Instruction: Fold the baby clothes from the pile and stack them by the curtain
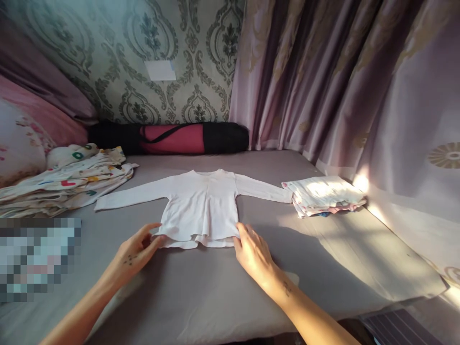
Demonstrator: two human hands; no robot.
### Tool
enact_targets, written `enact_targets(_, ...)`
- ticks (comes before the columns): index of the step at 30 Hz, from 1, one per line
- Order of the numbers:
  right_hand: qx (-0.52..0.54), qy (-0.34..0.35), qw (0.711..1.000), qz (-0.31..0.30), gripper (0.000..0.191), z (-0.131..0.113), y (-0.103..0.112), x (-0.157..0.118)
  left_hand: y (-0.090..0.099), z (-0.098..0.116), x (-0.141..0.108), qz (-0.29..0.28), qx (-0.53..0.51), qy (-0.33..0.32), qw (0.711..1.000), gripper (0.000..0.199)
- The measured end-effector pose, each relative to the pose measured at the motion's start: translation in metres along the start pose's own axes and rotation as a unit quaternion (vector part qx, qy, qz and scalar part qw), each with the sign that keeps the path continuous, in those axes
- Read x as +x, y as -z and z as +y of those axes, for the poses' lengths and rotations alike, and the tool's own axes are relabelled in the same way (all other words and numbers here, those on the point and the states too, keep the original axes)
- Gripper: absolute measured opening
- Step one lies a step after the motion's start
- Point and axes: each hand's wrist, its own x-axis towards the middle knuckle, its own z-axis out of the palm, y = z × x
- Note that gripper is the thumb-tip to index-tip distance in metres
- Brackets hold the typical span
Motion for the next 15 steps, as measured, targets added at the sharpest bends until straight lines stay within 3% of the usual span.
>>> enact_targets(5,-0.018,-0.021,1.0,-0.008,0.029,0.004,-0.006,0.002,-0.001,-0.008,0.009,-0.021,0.071,-0.006,0.997,0.044)
enact_targets(11,-0.029,0.07,0.996,-0.049,0.034,0.022,0.03,0.002,0.032,-0.042,0.02,0.007,0.181,-0.165,0.97,0.042)
enact_targets(15,-0.064,0.113,0.987,-0.098,0.04,0.02,0.042,0.003,0.034,-0.057,0.024,-0.031,0.189,-0.274,0.942,0.042)
